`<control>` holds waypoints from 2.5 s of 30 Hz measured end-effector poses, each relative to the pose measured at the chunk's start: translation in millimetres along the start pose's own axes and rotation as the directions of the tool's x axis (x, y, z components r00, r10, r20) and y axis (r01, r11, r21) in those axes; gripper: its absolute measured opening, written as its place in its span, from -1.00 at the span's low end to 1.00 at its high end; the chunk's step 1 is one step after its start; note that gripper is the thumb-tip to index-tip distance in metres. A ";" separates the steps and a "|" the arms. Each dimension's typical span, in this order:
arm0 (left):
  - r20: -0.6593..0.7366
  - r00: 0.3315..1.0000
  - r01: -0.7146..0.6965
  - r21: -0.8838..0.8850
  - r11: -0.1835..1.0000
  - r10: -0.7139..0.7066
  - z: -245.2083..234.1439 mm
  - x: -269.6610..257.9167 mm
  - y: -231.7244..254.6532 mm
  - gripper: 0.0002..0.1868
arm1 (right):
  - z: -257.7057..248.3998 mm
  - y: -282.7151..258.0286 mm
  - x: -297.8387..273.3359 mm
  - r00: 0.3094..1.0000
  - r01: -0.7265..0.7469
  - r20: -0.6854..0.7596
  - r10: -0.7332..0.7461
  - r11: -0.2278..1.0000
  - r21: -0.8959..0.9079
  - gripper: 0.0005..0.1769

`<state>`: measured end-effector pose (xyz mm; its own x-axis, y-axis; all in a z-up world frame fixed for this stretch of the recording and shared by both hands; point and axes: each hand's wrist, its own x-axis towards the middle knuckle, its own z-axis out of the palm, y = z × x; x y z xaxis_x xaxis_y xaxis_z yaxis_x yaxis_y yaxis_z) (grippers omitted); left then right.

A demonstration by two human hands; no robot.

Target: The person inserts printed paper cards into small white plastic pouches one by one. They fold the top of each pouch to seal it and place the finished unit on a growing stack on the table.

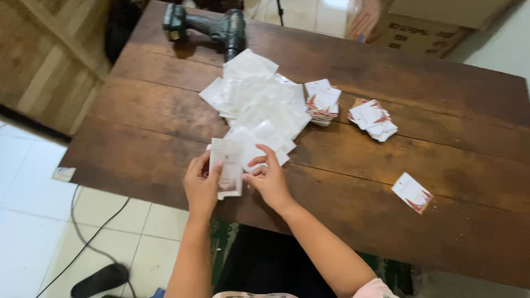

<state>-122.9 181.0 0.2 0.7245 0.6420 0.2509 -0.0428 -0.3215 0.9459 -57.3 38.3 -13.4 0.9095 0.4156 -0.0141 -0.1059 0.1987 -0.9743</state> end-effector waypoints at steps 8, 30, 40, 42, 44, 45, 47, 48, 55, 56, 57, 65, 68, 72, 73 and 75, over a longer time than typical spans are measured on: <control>-0.047 0.999 0.006 0.421 0.907 0.015 -20.1 10.9 -31.5 -0.66 | 31.6 41.8 7.2 0.954 0.234 0.011 -0.300 0.720 -0.653 -0.66; 0.006 0.977 -0.174 0.608 0.774 0.215 -14.9 0.4 -26.5 -0.79 | -42.4 9.5 75.9 0.697 0.391 0.511 -0.502 -0.331 -0.859 -0.54; 0.025 0.964 -0.207 0.691 0.692 0.263 -6.4 2.7 -21.5 -0.82 | -48.0 8.2 122.1 0.646 0.348 0.501 -0.576 -0.362 -0.865 -0.53; 0.019 0.962 -0.205 0.711 0.673 0.273 -4.2 2.7 -20.3 -0.81 | -48.0 8.7 130.4 0.647 0.322 0.496 -0.579 -0.383 -0.866 -0.52; 0.011 0.963 -0.187 0.744 0.642 0.268 -2.1 2.5 -19.4 -0.79 | -46.8 6.2 136.7 0.684 0.317 0.458 -0.568 -0.334 -0.887 -0.55; 0.013 0.963 -0.189 0.744 0.641 0.269 -1.7 2.8 -17.0 -0.79 | -46.9 4.1 137.7 0.684 0.316 0.457 -0.569 -0.333 -0.888 -0.55; 0.007 0.965 -0.181 0.741 0.647 0.261 -0.7 3.3 -12.3 -0.77 | -47.6 0.1 139.3 0.715 0.309 0.428 -0.553 -0.299 -0.903 -0.57; 0.010 0.965 -0.182 0.741 0.647 0.261 -1.4 4.3 -10.8 -0.77 | -45.4 -5.4 134.9 0.716 0.307 0.426 -0.553 -0.298 -0.904 -0.57; -0.011 0.953 -0.205 0.713 0.671 0.302 2.9 4.0 6.3 -0.75 | -45.9 -17.7 120.8 0.769 0.351 0.418 -0.483 -0.228 -0.908 -0.47; -0.013 0.953 -0.206 0.700 0.683 0.302 4.0 3.3 11.9 -0.76 | -47.1 -17.8 120.0 0.770 0.358 0.419 -0.481 -0.219 -0.908 -0.47; -0.009 0.953 -0.211 0.699 0.684 0.303 5.7 2.2 11.2 -0.76 | -49.1 -14.9 120.7 0.772 0.353 0.415 -0.482 -0.219 -0.910 -0.47; 0.105 0.911 -0.379 0.592 0.711 0.398 32.6 -7.2 29.7 -0.71 | -53.6 -21.4 108.5 0.722 0.343 0.432 -0.540 -0.262 -0.902 -0.45; 0.181 0.885 -0.455 0.526 0.718 0.429 56.4 -10.0 37.4 -0.70 | -63.5 -25.8 95.6 0.732 0.326 0.400 -0.552 -0.231 -0.917 -0.45; 0.275 0.872 -0.489 0.457 0.743 0.405 82.8 -26.3 56.1 -0.70 | -90.5 -57.2 44.8 0.742 0.353 0.313 -0.593 -0.052 -0.934 -0.55; 0.321 0.858 -0.508 0.422 0.751 0.400 90.0 -30.7 59.9 -0.71 | -103.1 -62.8 32.1 0.775 0.330 0.243 -0.584 0.046 -0.943 -0.59; 0.379 0.835 -0.531 0.369 0.762 0.399 109.0 -41.4 64.0 -0.72 | -133.6 -70.4 8.5 0.806 0.284 0.159 -0.570 0.138 -0.949 -0.61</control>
<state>-80.7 57.9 28.0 0.8486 0.1445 0.5089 -0.1634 -0.8434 0.5119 11.6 -90.8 25.0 0.7299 0.3630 0.5792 0.6255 -0.6964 -0.3518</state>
